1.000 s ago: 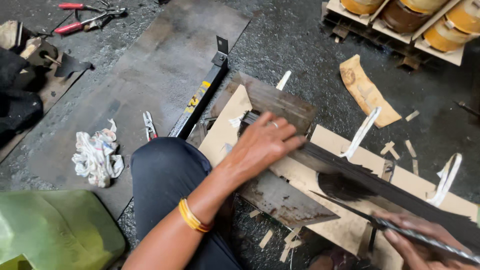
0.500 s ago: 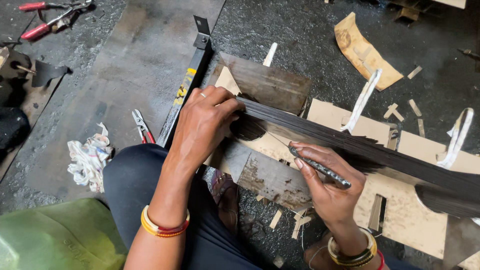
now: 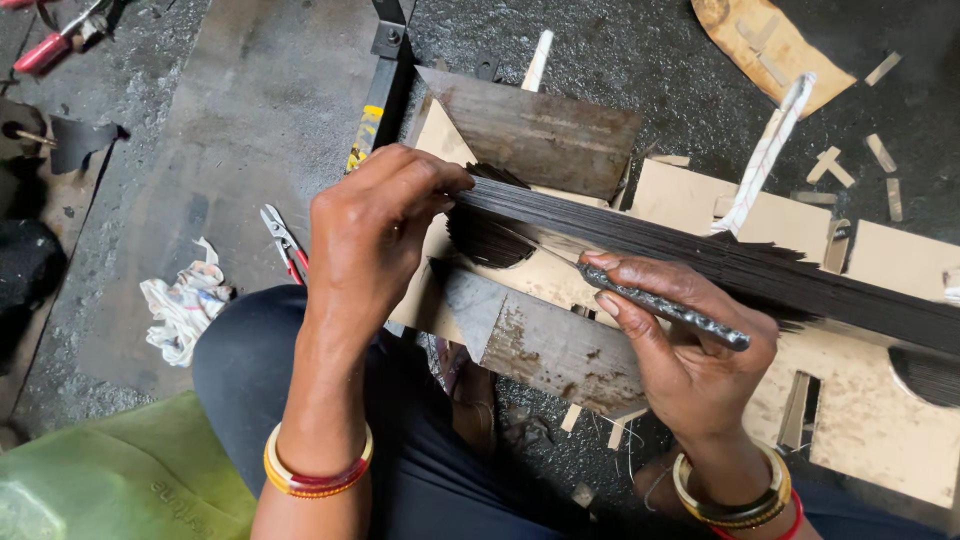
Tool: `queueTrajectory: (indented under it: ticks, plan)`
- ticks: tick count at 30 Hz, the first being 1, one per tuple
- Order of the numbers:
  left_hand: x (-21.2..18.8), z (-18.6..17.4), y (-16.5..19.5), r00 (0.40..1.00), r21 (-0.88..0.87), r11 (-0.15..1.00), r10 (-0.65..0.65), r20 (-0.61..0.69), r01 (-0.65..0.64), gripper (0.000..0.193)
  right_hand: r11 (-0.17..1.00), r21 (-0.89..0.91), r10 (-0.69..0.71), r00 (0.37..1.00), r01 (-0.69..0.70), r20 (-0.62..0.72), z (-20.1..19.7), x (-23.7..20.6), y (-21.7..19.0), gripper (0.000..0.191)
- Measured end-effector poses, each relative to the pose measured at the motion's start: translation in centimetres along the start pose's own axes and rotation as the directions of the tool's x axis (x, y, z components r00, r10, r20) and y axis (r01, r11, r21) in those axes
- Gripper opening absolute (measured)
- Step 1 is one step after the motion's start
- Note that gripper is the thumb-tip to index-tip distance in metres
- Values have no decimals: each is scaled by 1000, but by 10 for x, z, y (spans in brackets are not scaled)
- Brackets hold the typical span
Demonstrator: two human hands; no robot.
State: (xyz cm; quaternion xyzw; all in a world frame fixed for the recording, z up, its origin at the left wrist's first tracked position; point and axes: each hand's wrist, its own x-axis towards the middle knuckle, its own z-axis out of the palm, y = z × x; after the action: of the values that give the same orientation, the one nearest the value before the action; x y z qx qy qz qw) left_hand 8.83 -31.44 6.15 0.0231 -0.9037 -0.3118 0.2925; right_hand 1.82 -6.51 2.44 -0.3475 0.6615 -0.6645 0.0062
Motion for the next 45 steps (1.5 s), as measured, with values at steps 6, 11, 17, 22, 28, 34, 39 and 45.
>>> queueTrajectory:
  ticks: [6, 11, 17, 22, 28, 34, 39, 45]
  plan:
    - [3, -4, 0, 998, -34, 998, -58, -18, 58, 32, 991, -130, -35, 998, 43, 61, 4, 8, -6, 18]
    - [5, -3, 2, 995, -63, 993, -99, -26, 97, 36, 997, -38, 70, 998, -69, 9, 1, 16, 1, 16]
    - [9, -2, 1, 989, -62, 988, -142, -31, 140, 35, 972, 112, 205, 979, -205, 13, -4, 24, 0, 19]
    - [12, 0, 2, 986, -23, 986, -165, -27, 165, 35, 957, -30, 289, 957, -288, 8, -5, 33, -3, 17]
    - [14, 1, 2, 983, -8, 983, -184, -19, 184, 36, 974, -27, 228, 971, -227, 76, -1, 46, -3, 16]
    - [14, -1, 4, 981, -29, 980, -195, -15, 195, 39, 929, -364, 14, 975, 70, 221, 15, 33, -10, 15]
    - [13, -1, 2, 976, -45, 975, -219, -9, 218, 44, 939, -323, -33, 969, 114, 247, 14, 23, -15, 16]
    - [13, -2, 0, 977, -62, 976, -211, 7, 211, 50, 935, -321, -69, 968, 147, 243, 18, 22, -16, 15]
